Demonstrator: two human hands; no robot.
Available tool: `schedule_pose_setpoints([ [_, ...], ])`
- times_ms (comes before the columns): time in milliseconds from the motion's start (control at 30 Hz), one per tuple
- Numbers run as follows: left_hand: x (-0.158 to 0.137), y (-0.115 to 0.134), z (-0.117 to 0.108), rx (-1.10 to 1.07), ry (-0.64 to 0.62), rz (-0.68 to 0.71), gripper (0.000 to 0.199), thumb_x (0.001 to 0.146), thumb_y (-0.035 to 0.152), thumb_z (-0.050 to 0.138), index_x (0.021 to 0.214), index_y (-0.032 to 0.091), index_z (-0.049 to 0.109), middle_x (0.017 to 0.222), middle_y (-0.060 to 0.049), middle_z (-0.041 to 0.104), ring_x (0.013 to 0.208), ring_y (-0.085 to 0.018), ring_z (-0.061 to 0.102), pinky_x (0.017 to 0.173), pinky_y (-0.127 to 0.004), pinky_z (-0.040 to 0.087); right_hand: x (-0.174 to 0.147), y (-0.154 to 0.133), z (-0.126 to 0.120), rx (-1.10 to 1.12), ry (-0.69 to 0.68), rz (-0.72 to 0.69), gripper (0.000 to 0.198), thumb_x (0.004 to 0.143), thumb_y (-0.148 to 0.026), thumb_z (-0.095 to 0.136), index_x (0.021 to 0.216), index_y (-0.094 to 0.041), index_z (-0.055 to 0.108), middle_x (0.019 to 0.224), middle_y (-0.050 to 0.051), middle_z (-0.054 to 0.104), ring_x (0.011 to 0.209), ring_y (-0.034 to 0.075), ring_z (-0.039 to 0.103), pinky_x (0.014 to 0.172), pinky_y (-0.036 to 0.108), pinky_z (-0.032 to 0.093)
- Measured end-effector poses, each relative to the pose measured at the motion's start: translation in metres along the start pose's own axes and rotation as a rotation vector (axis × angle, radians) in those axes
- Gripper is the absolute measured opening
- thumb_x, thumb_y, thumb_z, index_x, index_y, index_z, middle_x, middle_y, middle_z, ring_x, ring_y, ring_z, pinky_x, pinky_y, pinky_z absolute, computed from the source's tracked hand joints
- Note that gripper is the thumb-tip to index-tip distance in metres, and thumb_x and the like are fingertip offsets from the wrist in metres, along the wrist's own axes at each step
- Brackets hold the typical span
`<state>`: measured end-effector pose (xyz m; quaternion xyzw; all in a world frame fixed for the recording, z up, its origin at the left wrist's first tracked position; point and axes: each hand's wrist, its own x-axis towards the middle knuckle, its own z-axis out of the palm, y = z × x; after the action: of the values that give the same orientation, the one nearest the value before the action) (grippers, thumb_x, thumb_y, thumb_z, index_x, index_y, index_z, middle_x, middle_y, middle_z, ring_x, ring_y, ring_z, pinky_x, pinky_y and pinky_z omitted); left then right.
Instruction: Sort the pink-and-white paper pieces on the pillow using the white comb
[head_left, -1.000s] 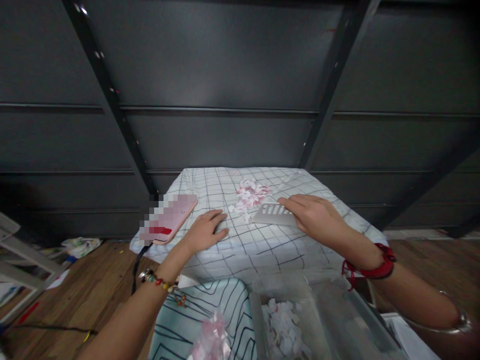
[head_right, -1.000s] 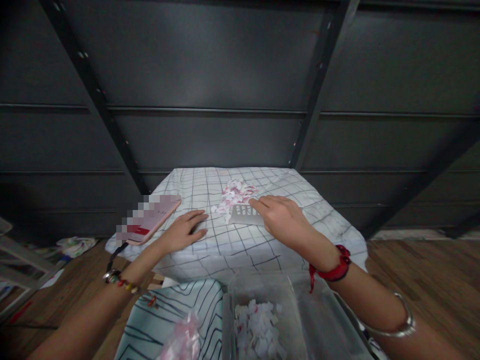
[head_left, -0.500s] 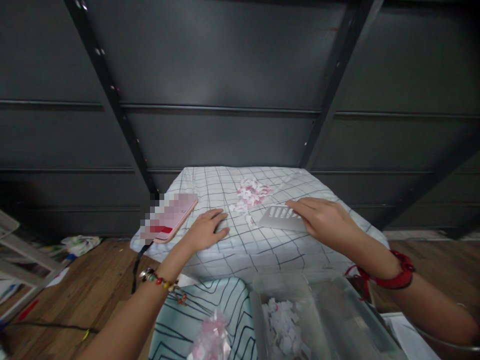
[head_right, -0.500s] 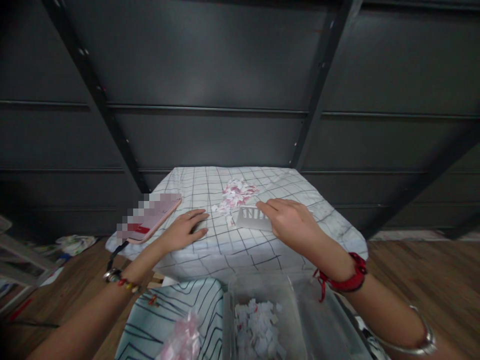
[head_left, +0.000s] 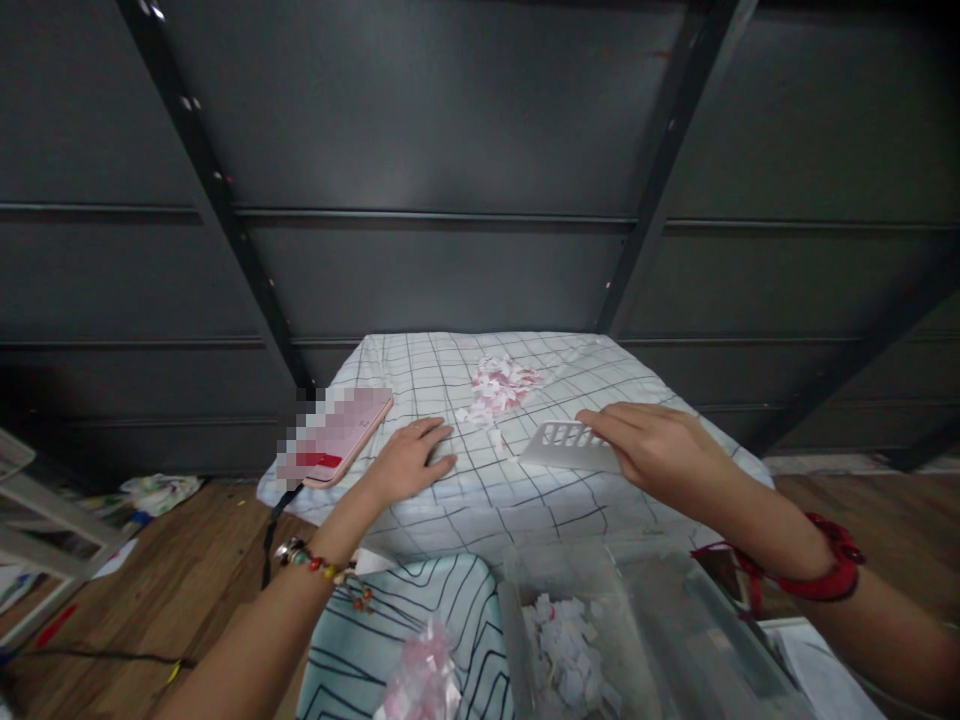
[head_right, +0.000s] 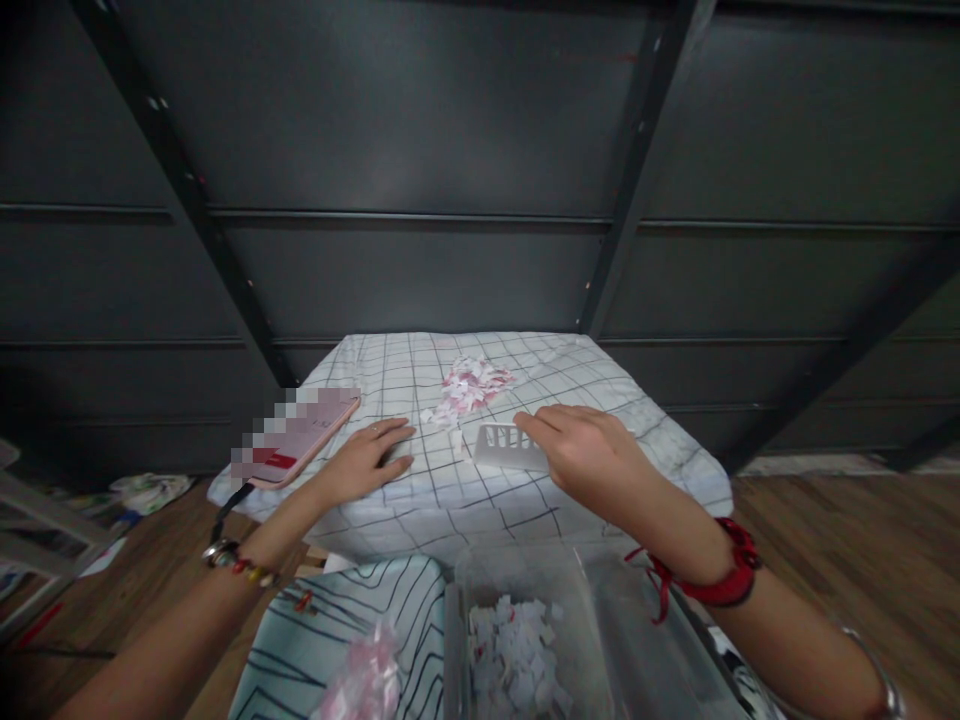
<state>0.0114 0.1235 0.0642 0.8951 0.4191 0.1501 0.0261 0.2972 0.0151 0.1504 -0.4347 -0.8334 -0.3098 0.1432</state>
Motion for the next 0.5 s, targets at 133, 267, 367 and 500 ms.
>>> schedule_pose_setpoints([
  [133, 0.0005, -0.0012, 0.0012, 0.000, 0.006, 0.012, 0.042, 0.086, 0.040, 0.047, 0.122, 0.018, 0.051, 0.134, -0.010, 0.048, 0.124, -0.028, 0.042, 0.102, -0.043, 0.035, -0.0005, 0.0015, 0.0007, -0.019, -0.004, 0.030, 0.035, 0.071, -0.001, 0.039, 0.092, -0.016, 0.062, 0.075, 0.005, 0.066, 0.066, 0.014, 0.059, 0.061, 0.025, 0.045],
  [267, 0.0009, -0.0015, 0.0024, 0.010, -0.011, -0.007, 0.045, 0.086, 0.039, 0.048, 0.124, 0.015, 0.051, 0.135, -0.013, 0.047, 0.124, -0.028, 0.042, 0.103, -0.043, 0.034, -0.0003, 0.0022, 0.0019, -0.005, -0.003, 0.006, 0.036, 0.071, 0.000, 0.038, 0.093, -0.014, 0.063, 0.076, 0.005, 0.067, 0.067, 0.014, 0.060, 0.061, 0.025, 0.045],
  [367, 0.0008, -0.0022, 0.0033, 0.009, -0.002, 0.000, 0.044, 0.087, 0.040, 0.048, 0.123, 0.016, 0.051, 0.135, -0.012, 0.047, 0.124, -0.028, 0.043, 0.103, -0.043, 0.034, -0.0018, 0.0042, -0.0007, -0.007, -0.012, 0.004, 0.035, 0.071, 0.000, 0.038, 0.090, -0.015, 0.063, 0.076, 0.005, 0.067, 0.065, 0.014, 0.060, 0.059, 0.025, 0.045],
  [500, 0.0008, -0.0041, 0.0047, 0.011, 0.014, 0.017, 0.043, 0.087, 0.041, 0.047, 0.122, 0.018, 0.051, 0.135, -0.010, 0.047, 0.123, -0.027, 0.044, 0.102, -0.043, 0.035, -0.0035, 0.0077, -0.0063, -0.012, 0.001, 0.015, 0.034, 0.073, -0.002, 0.038, 0.091, -0.016, 0.064, 0.076, 0.005, 0.068, 0.065, 0.014, 0.060, 0.060, 0.025, 0.046],
])
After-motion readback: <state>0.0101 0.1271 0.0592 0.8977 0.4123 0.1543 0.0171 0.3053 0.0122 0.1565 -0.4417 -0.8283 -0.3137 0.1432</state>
